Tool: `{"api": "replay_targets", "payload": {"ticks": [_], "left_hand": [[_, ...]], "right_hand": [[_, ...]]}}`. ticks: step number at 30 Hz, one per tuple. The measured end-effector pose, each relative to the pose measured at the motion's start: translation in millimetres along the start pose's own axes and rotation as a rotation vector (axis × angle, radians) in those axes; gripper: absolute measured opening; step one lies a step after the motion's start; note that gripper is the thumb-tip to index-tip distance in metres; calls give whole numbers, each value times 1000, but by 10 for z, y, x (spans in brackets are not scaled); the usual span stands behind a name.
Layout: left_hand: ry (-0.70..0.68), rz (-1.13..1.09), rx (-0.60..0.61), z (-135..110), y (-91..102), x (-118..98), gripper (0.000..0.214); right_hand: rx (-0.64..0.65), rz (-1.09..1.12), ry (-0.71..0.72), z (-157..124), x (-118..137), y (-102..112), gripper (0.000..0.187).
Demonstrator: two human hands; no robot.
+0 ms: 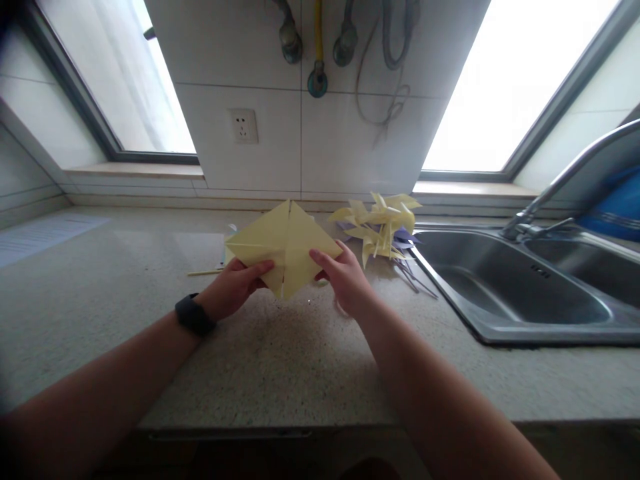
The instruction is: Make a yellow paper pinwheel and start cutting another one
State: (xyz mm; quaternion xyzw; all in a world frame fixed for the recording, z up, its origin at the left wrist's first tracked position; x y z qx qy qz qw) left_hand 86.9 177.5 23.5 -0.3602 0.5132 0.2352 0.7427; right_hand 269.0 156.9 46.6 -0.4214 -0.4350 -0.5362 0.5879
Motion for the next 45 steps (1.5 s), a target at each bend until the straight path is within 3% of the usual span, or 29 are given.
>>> {"api": "replay_targets", "payload": {"ticks": [4,7,11,15,17,20,24,28,34,37,41,45], "left_hand": [[35,-23,-44,-13,52,3,35],[61,-49,-72,-44,74,20,32],[100,-64,-102,-122,41,38,30],[136,-57,-118,-261,-101,24,30],[147,-57,-120,-374,-209,9,33],[176,-59,-119,-613,-389,17,35],[234,-66,-136,-1000,-594,96,38],[271,-117,-178,-1336,-722,187,37],[226,-195,-231,-1681,-871,239,43],[228,-228,-293,-1853,-905,313,37],[317,-252,-396,-2120,-874,526,26],[422,-141,-311,-2299,-877,639,28]], "right_hand": [[-131,-253,137,33,171,242,40],[-196,-493,300,-49,416,279,44],[-56,-759,471,-265,755,1,50],[163,-955,527,-622,933,-392,47],[136,-1249,560,-865,967,-548,41],[124,-1387,540,-1199,901,-677,44],[158,-1280,525,-1593,772,-801,28],[230,-1137,469,-1886,641,-937,30],[203,-925,451,-2193,629,-1071,30],[124,-703,383,-2247,582,-1021,24],[-6,-377,157,-2297,283,-861,12],[-54,-312,48,-2393,70,-807,8]]}}
Point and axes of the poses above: each hand's wrist, its own z-axis towards the middle knuckle, its own y-axis out of the back of the hand, x = y × z, the point moved 10 cm from there along z, towards the middle knuckle, and after that the axes turned 10 degrees about x, right-handed, at the moved point
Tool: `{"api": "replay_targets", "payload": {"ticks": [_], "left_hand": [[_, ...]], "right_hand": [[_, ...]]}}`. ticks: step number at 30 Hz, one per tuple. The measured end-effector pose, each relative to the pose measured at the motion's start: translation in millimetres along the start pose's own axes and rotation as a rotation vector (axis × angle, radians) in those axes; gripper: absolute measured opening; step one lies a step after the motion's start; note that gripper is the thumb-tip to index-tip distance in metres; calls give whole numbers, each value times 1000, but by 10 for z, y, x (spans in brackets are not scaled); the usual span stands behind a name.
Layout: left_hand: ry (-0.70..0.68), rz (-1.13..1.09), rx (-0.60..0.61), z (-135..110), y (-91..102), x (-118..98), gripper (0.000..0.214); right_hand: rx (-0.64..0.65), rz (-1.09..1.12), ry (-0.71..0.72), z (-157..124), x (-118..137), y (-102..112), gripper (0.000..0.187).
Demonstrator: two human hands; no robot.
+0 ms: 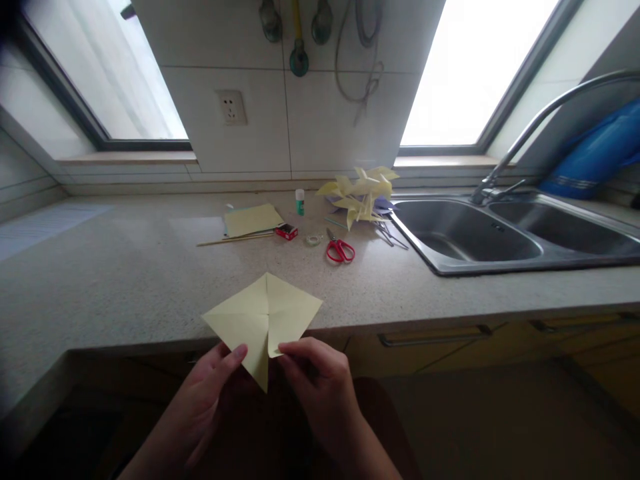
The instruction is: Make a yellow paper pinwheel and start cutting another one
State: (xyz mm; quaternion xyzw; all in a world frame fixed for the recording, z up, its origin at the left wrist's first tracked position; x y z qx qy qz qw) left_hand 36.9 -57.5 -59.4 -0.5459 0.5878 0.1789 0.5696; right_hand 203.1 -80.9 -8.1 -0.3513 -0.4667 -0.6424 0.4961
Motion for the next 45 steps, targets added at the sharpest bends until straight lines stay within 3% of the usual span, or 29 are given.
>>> {"api": "replay_targets", "payload": {"ticks": [2,5,8,13,20,24,28,30,33,36,39,45], "left_hand": [[73,169,25,-79,32,42,44],[71,281,80,-195,10,-14,57],[5,261,77,-245,-20,-100,52],[-1,223,74,-192,-46,-41,39],[-121,734,109,-302,-68,-338,17],[-131,878,92,-280,-41,-420,35],[-202,743,164,-128,-88,-362,55],[-206,677,182,-45,-97,-311,49],[-250,590,121,13,-58,-360,27],[-228,493,71,34,-17,-410,21],[-184,393,59,65,-3,-438,25],[-240,328,67,155,-23,-606,26]], "right_hand": [[-15,25,-49,-28,-80,10,8],[-28,108,-111,-32,-177,8,11],[-35,199,-143,-29,-243,-19,11],[-57,256,-170,-44,-312,-36,11],[-109,356,-213,25,-362,50,15],[-106,432,-242,46,-378,16,19],[-89,523,-279,22,-412,-71,25],[-86,561,-293,4,-430,-94,26],[-64,588,-300,-10,-434,-97,27],[-14,547,-276,-3,-385,-65,25],[75,414,-259,25,-298,-47,25],[277,-89,-264,134,-77,-1,18]]}}
Point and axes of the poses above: each hand's wrist, its own z-axis towards the middle knuckle, its own y-axis out of the back of the hand, x = y × z, the point moved 10 cm from there along z, towards the middle knuckle, and after that the axes turned 10 degrees about x, right-handed, at the moved point
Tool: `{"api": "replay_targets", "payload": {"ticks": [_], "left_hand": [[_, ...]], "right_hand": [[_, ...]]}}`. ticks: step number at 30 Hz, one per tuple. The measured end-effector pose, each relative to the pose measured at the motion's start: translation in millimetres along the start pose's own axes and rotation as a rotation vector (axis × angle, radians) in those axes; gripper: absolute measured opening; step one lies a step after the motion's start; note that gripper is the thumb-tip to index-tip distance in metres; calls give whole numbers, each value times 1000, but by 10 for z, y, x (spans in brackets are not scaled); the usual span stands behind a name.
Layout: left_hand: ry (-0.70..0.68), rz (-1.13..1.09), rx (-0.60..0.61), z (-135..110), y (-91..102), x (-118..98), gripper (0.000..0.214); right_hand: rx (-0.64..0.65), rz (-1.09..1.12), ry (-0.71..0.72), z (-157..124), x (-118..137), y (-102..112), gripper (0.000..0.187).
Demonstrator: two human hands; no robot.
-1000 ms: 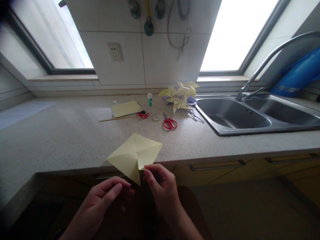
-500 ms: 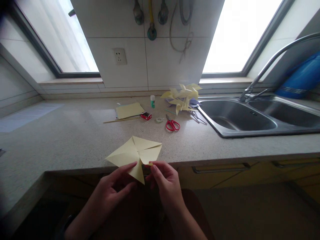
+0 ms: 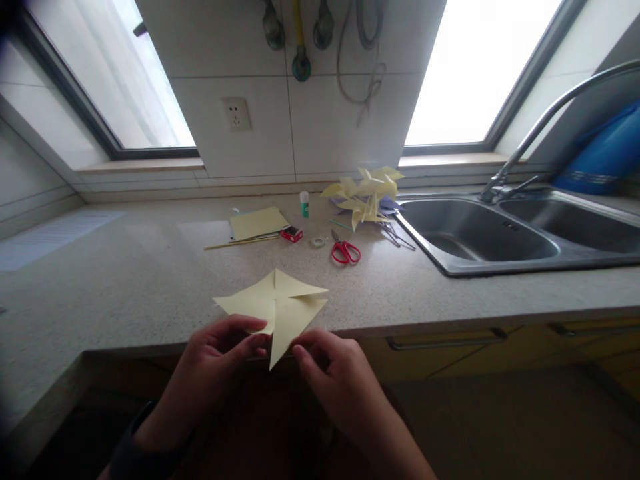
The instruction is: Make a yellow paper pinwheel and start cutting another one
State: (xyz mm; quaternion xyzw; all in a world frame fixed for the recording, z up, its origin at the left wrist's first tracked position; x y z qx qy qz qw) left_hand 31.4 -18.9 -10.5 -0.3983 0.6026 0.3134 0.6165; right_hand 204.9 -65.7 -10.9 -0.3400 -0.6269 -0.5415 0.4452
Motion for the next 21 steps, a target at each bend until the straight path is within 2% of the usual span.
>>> {"api": "replay_targets", "payload": {"ticks": [2,5,9,15,19,21], "left_hand": [[-38,37,11,60,8,-75,22],[-111,145,13,153,33,-187,17],[-158,249,29,264,33,-243,17],[-219,328,99,379,-22,-359,20],[-244,344,100,442,14,-407,21],[-244,345,98,463,35,-389,21]], "right_hand": [[-37,-84,27,9,114,110,15],[-80,-18,77,50,247,228,15],[-80,42,91,177,316,247,18],[-126,-162,222,328,499,303,9],[-60,-262,267,401,571,269,15],[-68,-261,270,426,571,286,16]]}}
Point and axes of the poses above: each hand's wrist, its own z-axis towards the middle knuckle, its own y-axis out of the back of the hand, x = y × z, the point moved 10 cm from there along z, towards the middle knuckle, and after that the axes turned 10 degrees about x, right-handed, at the moved point
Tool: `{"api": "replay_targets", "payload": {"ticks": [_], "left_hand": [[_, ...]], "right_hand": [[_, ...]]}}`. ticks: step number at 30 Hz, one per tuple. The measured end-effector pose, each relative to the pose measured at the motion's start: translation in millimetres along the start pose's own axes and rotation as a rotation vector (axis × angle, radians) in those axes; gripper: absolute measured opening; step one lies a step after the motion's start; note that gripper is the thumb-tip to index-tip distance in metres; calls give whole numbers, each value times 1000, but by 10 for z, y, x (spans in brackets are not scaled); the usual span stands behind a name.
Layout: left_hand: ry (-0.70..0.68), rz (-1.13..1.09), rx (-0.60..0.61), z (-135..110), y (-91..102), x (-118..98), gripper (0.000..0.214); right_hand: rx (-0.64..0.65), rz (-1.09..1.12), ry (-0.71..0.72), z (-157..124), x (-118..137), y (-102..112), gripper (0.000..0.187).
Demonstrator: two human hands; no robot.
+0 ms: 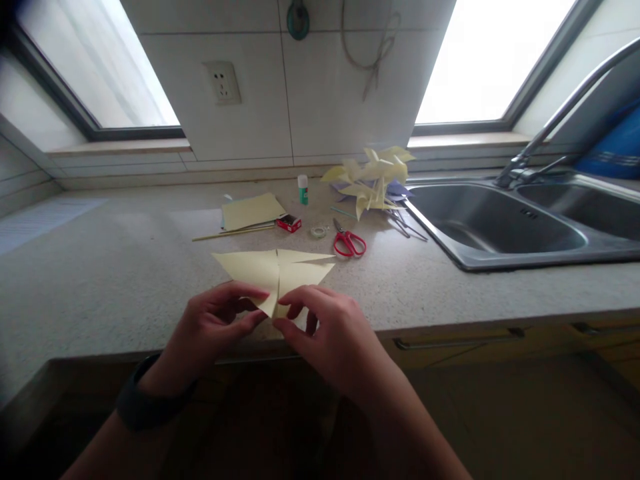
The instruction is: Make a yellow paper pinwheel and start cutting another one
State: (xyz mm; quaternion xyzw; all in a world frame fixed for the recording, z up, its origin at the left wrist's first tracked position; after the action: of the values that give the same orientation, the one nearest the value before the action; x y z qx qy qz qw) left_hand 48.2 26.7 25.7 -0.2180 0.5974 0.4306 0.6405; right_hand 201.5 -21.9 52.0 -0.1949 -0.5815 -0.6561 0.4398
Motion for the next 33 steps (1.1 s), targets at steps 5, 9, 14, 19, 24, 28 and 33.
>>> {"api": "replay_targets", "payload": {"ticks": [5,9,14,19,24,28,33], "left_hand": [[-22,77,-22,-27,28,14,19],[-36,132,-20,-61,31,-22,19],[-25,142,-3,-71,19,-34,20],[-10,86,-22,-50,21,10,19],[59,-66,-19,-13,16,107,21],[67,-89,-55,1,65,97,14],[65,-86,-67,10,81,97,10]], "right_hand": [[-45,115,16,36,-78,-6,12],[16,226,56,70,-82,-90,20],[42,245,65,95,-59,-127,12],[3,282,6,118,-149,-164,8],[-52,364,-92,135,-273,-180,9],[-33,402,-146,155,-314,-221,13],[-41,472,-183,171,-367,-251,16]]}}
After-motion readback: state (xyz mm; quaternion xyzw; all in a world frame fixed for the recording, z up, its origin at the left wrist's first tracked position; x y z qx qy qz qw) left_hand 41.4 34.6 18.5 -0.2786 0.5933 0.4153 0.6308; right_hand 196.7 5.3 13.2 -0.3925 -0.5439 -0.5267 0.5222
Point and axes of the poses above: each hand's wrist, its own z-axis towards the middle knuckle, its own y-axis out of the back of the hand, x = y × z, the point moved 10 cm from there along z, towards the middle knuckle, and after that the axes turned 10 degrees about x, right-handed, at the moved point
